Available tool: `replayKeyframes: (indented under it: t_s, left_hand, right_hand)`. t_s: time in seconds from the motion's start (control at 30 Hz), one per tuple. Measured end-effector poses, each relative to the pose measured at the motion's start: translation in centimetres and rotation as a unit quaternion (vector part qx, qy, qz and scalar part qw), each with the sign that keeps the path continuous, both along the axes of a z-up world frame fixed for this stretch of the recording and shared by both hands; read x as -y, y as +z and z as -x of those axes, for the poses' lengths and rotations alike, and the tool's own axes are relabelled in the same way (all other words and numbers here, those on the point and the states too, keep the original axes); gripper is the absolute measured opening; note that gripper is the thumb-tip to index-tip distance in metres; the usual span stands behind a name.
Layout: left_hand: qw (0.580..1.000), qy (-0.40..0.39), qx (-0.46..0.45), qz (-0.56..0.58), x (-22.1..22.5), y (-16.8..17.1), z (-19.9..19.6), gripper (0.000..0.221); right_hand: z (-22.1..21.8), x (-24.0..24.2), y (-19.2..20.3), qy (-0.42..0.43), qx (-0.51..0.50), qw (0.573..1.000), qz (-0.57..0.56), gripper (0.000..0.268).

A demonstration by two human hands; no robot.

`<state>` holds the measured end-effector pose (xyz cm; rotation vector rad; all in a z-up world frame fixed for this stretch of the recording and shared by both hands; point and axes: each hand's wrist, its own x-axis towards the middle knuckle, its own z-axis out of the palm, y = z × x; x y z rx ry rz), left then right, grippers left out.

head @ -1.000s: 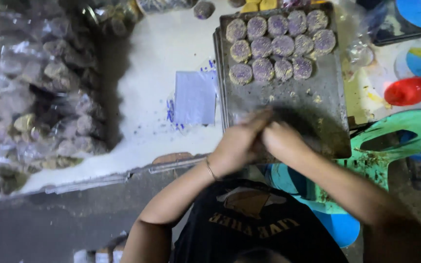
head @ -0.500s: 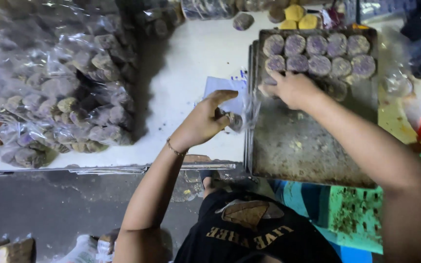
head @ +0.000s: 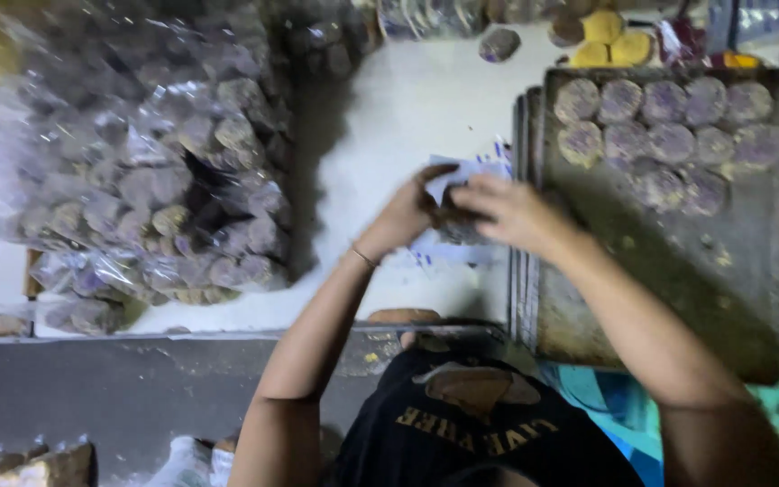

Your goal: The person repeatedly picks round purple food items from a metal tray and places them into small clear plastic bags. The person then sets the filled bags aside on the table. The person occasionally moves the tray to access more items.

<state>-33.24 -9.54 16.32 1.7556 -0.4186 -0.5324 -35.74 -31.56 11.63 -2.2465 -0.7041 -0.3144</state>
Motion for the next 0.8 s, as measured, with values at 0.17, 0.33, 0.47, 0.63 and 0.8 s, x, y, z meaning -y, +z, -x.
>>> replayKeyframes:
  t_s: [0.17, 0.33, 0.47, 0.63, 0.8]
  left_hand:
    - [0.983, -0.031, 0.145, -0.108, -1.0, 3.0, -0.4, 0.034]
    - [0.972, 0.112, 0.148, -0.145, -6.6, -4.0, -8.1, 0.03]
    - [0.968, 0.07, 0.239, -0.037, -8.7, -2.3, -9.7, 0.045]
    - [0.895, 0.032, 0.328, -0.3, -6.2, -12.0, -14.0, 0.015]
    - [0.742, 0.096, 0.448, -0.489, -13.2, -24.1, -32.2, 0.014]
  right_hand:
    - [-4.3, -3.0, -9.0, -0.016, -0.069, 0.951, 0.301, 0.016]
    - [-6.3, -8.4, 10.7, -0.056, -0.294, 0.896, 0.328, 0.045]
    - [-10.9, -8.8, 3.7, -0.024, -0.108, 0.938, 0.328, 0.024]
    - [-8.6, -8.5, 5.2, -0.016, -0.027, 0.987, 0.158, 0.02]
    - [-1.5, -1.5, 6.0, -0.134, -0.054, 0.989, 0.034, 0.022]
